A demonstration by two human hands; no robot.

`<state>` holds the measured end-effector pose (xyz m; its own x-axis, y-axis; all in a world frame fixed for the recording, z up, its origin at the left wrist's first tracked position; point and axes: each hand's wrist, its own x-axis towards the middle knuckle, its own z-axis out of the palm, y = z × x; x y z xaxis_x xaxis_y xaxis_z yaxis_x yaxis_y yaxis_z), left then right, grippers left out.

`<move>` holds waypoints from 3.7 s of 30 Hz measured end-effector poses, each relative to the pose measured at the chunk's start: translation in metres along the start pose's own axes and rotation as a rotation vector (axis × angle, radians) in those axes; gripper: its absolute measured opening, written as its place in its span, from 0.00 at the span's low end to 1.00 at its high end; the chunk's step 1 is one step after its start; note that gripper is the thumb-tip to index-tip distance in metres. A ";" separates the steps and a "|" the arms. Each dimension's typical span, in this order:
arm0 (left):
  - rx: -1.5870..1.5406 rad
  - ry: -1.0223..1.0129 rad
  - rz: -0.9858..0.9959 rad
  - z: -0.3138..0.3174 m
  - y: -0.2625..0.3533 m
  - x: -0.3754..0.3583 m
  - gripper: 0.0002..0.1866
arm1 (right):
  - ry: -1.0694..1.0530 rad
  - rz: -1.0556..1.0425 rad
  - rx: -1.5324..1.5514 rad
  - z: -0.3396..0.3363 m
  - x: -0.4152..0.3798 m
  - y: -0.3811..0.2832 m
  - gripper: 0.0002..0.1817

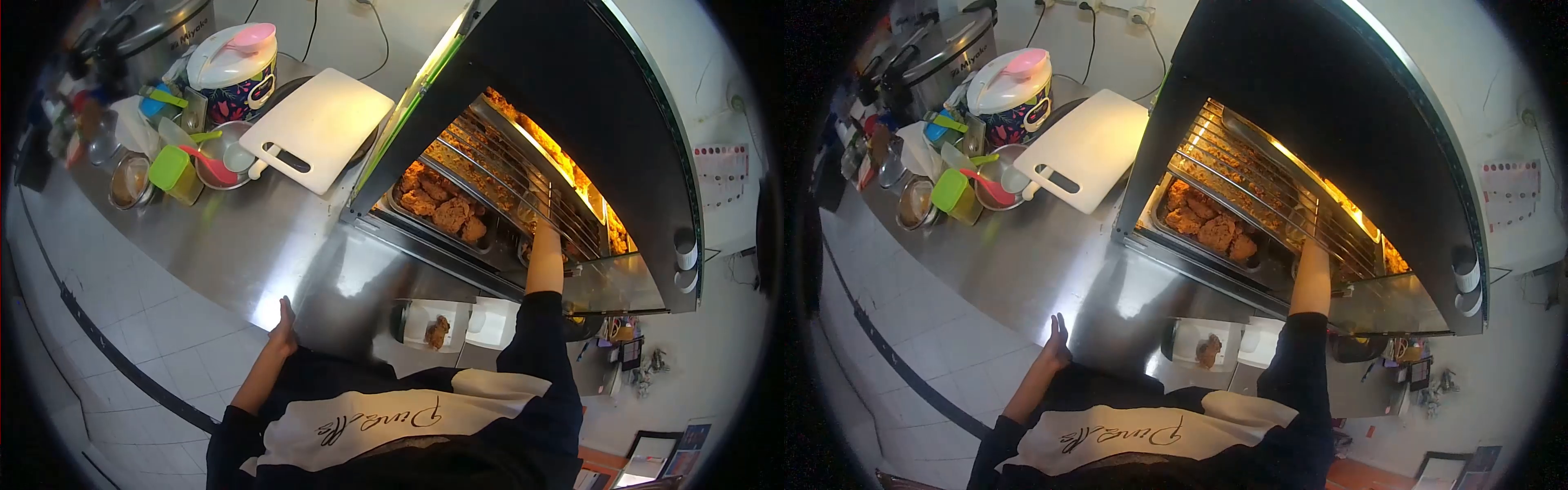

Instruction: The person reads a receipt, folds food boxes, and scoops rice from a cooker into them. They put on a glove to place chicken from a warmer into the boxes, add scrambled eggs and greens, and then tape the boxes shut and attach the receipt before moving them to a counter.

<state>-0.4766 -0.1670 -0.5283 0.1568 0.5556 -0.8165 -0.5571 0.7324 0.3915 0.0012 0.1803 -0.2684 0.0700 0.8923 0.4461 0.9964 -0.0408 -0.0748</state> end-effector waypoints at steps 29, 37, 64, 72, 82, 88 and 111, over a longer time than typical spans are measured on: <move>-0.508 -1.083 -0.327 -0.015 0.003 0.027 0.47 | -0.070 0.971 1.846 -0.047 -0.083 -0.050 0.16; -0.416 -0.597 -0.371 -0.079 -0.023 0.085 0.36 | -0.108 0.866 1.772 -0.122 -0.225 -0.038 0.20; 0.171 0.105 0.619 0.037 0.145 0.042 0.33 | 0.115 0.415 0.453 -0.007 -0.350 -0.104 0.09; -0.281 -0.022 0.397 0.055 0.293 0.120 0.28 | -0.436 -0.106 0.895 0.074 -0.321 -0.321 0.12; -0.061 -0.527 0.512 0.149 0.417 0.029 0.24 | -0.117 0.307 0.595 0.127 -0.135 -0.438 0.27; -0.027 -0.458 0.411 0.140 0.420 0.042 0.24 | -0.357 0.240 0.276 0.188 -0.084 -0.489 0.36; -0.119 -0.371 0.400 0.069 0.429 0.054 0.22 | 0.056 1.007 1.024 -0.078 -0.366 -0.210 0.30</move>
<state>-0.6505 0.2044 -0.3751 0.1787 0.8982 -0.4017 -0.7168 0.3985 0.5723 -0.2299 -0.1731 -0.3468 0.7367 0.6596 -0.1494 0.0518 -0.2754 -0.9599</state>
